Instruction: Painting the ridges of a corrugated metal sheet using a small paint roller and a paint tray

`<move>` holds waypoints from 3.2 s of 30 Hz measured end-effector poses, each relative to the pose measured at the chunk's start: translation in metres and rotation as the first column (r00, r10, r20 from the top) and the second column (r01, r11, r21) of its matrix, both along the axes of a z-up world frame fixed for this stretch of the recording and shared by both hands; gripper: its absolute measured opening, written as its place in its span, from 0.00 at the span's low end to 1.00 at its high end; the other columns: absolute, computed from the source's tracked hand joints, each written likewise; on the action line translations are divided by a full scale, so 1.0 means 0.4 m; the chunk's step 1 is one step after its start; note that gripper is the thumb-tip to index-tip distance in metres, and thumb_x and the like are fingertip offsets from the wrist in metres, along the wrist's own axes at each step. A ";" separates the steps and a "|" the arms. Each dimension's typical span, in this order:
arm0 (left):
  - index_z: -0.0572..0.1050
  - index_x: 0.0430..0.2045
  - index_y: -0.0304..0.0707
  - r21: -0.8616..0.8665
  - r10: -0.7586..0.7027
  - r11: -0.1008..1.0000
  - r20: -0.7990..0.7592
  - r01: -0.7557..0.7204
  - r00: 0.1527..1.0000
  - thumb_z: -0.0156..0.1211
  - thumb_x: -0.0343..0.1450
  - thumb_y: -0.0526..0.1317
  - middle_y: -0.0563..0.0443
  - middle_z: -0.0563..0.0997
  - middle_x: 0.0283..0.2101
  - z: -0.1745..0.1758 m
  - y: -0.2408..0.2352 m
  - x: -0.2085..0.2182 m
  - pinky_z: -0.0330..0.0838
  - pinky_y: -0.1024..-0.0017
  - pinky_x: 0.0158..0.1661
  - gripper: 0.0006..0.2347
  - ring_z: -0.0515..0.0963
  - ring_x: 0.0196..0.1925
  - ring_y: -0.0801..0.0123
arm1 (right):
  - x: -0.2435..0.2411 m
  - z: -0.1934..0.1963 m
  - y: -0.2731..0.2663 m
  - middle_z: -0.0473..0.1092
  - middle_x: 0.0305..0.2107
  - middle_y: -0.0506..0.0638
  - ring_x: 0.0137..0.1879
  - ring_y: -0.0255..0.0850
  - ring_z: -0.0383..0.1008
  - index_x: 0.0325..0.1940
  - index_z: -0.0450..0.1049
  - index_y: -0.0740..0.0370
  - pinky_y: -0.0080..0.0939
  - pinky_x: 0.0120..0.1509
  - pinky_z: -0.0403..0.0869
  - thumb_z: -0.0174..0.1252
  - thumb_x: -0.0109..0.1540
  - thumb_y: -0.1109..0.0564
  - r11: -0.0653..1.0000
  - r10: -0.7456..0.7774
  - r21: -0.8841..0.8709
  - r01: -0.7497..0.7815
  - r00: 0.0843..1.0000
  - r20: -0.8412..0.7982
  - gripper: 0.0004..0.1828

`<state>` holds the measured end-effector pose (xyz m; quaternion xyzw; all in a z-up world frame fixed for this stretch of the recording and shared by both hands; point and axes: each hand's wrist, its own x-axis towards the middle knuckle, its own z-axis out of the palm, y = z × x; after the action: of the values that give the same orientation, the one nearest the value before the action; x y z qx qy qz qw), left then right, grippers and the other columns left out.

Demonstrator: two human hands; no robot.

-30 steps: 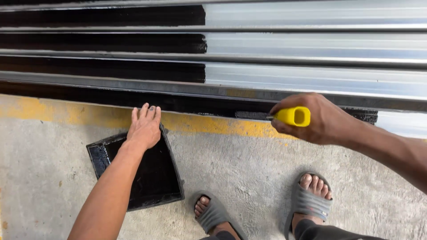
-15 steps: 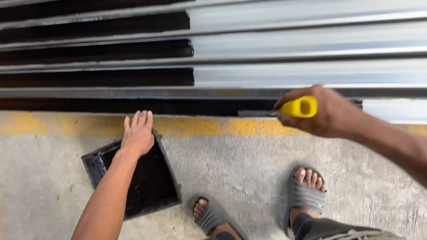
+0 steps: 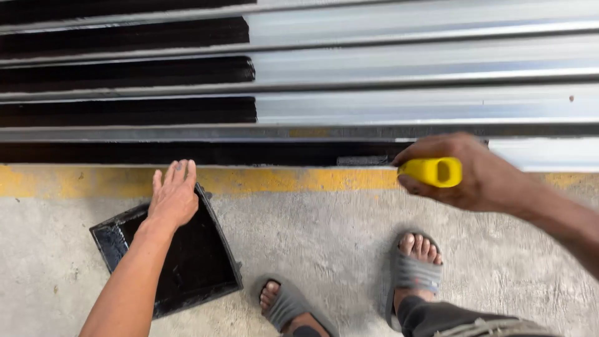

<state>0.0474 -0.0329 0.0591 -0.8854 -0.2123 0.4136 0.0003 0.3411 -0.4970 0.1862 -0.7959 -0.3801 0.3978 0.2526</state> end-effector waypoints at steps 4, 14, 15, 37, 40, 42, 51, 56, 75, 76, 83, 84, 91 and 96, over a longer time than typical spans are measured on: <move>0.39 0.75 0.38 0.028 -0.018 0.999 0.037 0.017 0.999 0.37 0.72 0.31 0.44 0.42 0.79 -0.013 0.000 -0.009 0.28 0.48 0.75 0.32 0.37 0.81 0.56 | 0.013 0.021 -0.019 0.84 0.41 0.46 0.38 0.37 0.88 0.48 0.82 0.55 0.37 0.39 0.88 0.66 0.55 0.44 0.996 -0.047 0.081 0.046 0.999 0.009 0.21; 0.38 0.75 0.40 0.056 -0.005 0.998 -0.028 0.006 1.000 0.35 0.72 0.33 0.48 0.39 0.80 -0.019 0.003 0.000 0.25 0.50 0.75 0.32 0.33 0.81 0.59 | 0.041 0.004 -0.066 0.85 0.38 0.47 0.38 0.36 0.86 0.46 0.84 0.58 0.33 0.39 0.86 0.68 0.54 0.50 0.977 -0.188 0.077 0.201 0.971 -0.145 0.18; 0.38 0.75 0.40 0.061 -0.009 0.998 -0.016 0.010 1.000 0.35 0.72 0.33 0.48 0.39 0.80 -0.020 0.008 0.002 0.25 0.50 0.75 0.32 0.33 0.81 0.59 | 0.043 0.005 -0.066 0.85 0.38 0.47 0.38 0.36 0.86 0.46 0.84 0.58 0.33 0.39 0.86 0.68 0.54 0.50 0.975 -0.191 0.085 0.204 0.972 -0.135 0.18; 0.40 0.75 0.43 0.095 -0.036 0.995 -0.025 0.039 0.999 0.42 0.71 0.35 0.48 0.42 0.79 -0.037 0.021 -0.007 0.28 0.45 0.74 0.34 0.36 0.82 0.56 | 0.084 -0.040 -0.269 0.85 0.42 0.45 0.41 0.37 0.88 0.50 0.82 0.52 0.37 0.40 0.88 0.66 0.54 0.46 0.991 -0.129 0.020 0.130 0.990 -0.053 0.21; 0.40 0.75 0.42 0.099 -0.056 0.993 -0.035 0.059 0.998 0.43 0.71 0.37 0.48 0.42 0.79 -0.042 0.024 -0.046 0.30 0.45 0.74 0.34 0.37 0.82 0.56 | 0.073 -0.008 -0.296 0.84 0.40 0.45 0.36 0.36 0.87 0.51 0.81 0.52 0.35 0.36 0.87 0.65 0.54 0.47 0.994 -0.110 0.020 0.111 0.992 -0.054 0.21; 0.41 0.75 0.42 0.115 -0.074 0.991 0.025 0.071 0.997 0.44 0.71 0.38 0.48 0.43 0.79 -0.059 0.034 -0.020 0.31 0.45 0.74 0.33 0.37 0.82 0.56 | 0.098 -0.011 -0.305 0.85 0.36 0.44 0.28 0.35 0.86 0.50 0.82 0.53 0.34 0.30 0.85 0.65 0.54 0.46 0.991 -0.131 0.021 0.130 0.990 0.055 0.22; 0.40 0.75 0.44 0.116 -0.078 0.990 -0.006 0.078 0.997 0.47 0.70 0.39 0.48 0.42 0.80 -0.056 0.035 -0.027 0.29 0.46 0.74 0.36 0.37 0.82 0.57 | 0.139 -0.009 -0.375 0.86 0.39 0.43 0.34 0.33 0.91 0.50 0.81 0.51 0.33 0.34 0.92 0.68 0.51 0.49 0.997 -0.073 0.028 0.072 0.997 0.039 0.23; 0.38 0.75 0.43 0.116 -0.075 0.990 -0.041 0.080 0.996 0.47 0.70 0.38 0.48 0.40 0.80 -0.059 0.038 -0.028 0.28 0.44 0.74 0.36 0.36 0.81 0.57 | 0.134 -0.035 -0.394 0.85 0.44 0.42 0.43 0.37 0.89 0.51 0.81 0.46 0.41 0.44 0.88 0.63 0.54 0.40 0.990 -0.093 -0.100 0.095 0.995 0.023 0.23; 0.40 0.75 0.46 0.138 -0.096 0.985 -0.060 0.104 0.994 0.45 0.70 0.39 0.50 0.44 0.79 -0.067 0.047 -0.034 0.34 0.44 0.74 0.35 0.39 0.82 0.57 | 0.145 -0.055 -0.497 0.85 0.38 0.43 0.38 0.35 0.88 0.48 0.82 0.54 0.35 0.42 0.84 0.66 0.54 0.45 0.983 -0.181 0.024 0.180 0.981 0.068 0.20; 0.40 0.75 0.45 0.136 -0.075 0.988 -0.039 0.080 0.996 0.45 0.70 0.38 0.50 0.43 0.79 -0.063 0.041 -0.027 0.33 0.45 0.74 0.35 0.39 0.82 0.57 | 0.147 -0.049 -0.507 0.84 0.38 0.43 0.37 0.36 0.88 0.50 0.81 0.51 0.37 0.39 0.86 0.66 0.54 0.45 0.993 -0.118 -0.003 0.119 0.991 0.068 0.22; 0.40 0.75 0.46 0.150 -0.086 0.984 -0.051 0.093 0.995 0.47 0.69 0.39 0.51 0.43 0.80 -0.073 0.048 -0.037 0.34 0.45 0.74 0.36 0.40 0.82 0.57 | 0.153 -0.034 -0.531 0.86 0.44 0.41 0.45 0.36 0.89 0.53 0.83 0.48 0.39 0.46 0.88 0.69 0.52 0.49 0.940 -0.279 -0.208 0.269 0.960 -0.018 0.24; 0.40 0.75 0.46 0.149 -0.088 0.984 -0.046 0.094 0.995 0.47 0.69 0.39 0.51 0.43 0.80 -0.067 0.041 -0.021 0.34 0.45 0.74 0.36 0.40 0.82 0.57 | 0.147 -0.035 -0.541 0.86 0.44 0.41 0.45 0.36 0.89 0.53 0.83 0.48 0.39 0.46 0.88 0.69 0.52 0.49 0.939 -0.281 -0.208 0.272 0.960 -0.013 0.24; 0.40 0.75 0.45 0.117 -0.007 0.993 -0.066 0.014 0.998 0.42 0.69 0.36 0.51 0.42 0.80 -0.042 0.023 -0.001 0.28 0.46 0.74 0.35 0.36 0.82 0.58 | 0.088 0.066 -0.527 0.86 0.36 0.44 0.39 0.35 0.88 0.47 0.85 0.55 0.33 0.49 0.82 0.69 0.51 0.55 0.947 -0.320 -0.002 0.321 0.946 0.047 0.20; 0.41 0.75 0.43 0.109 -0.015 0.994 -0.050 0.021 0.999 0.43 0.70 0.36 0.48 0.44 0.79 -0.037 0.022 -0.003 0.29 0.46 0.75 0.34 0.38 0.82 0.57 | 0.016 0.085 -0.398 0.83 0.35 0.38 0.35 0.34 0.86 0.48 0.82 0.43 0.35 0.45 0.81 0.65 0.54 0.42 0.978 -0.208 0.063 0.198 0.944 0.257 0.20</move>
<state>0.0461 -0.0242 0.0441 -0.8755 -0.2265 0.4229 0.0577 0.3473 -0.6561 0.2202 -0.8717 -0.3333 0.2538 0.2542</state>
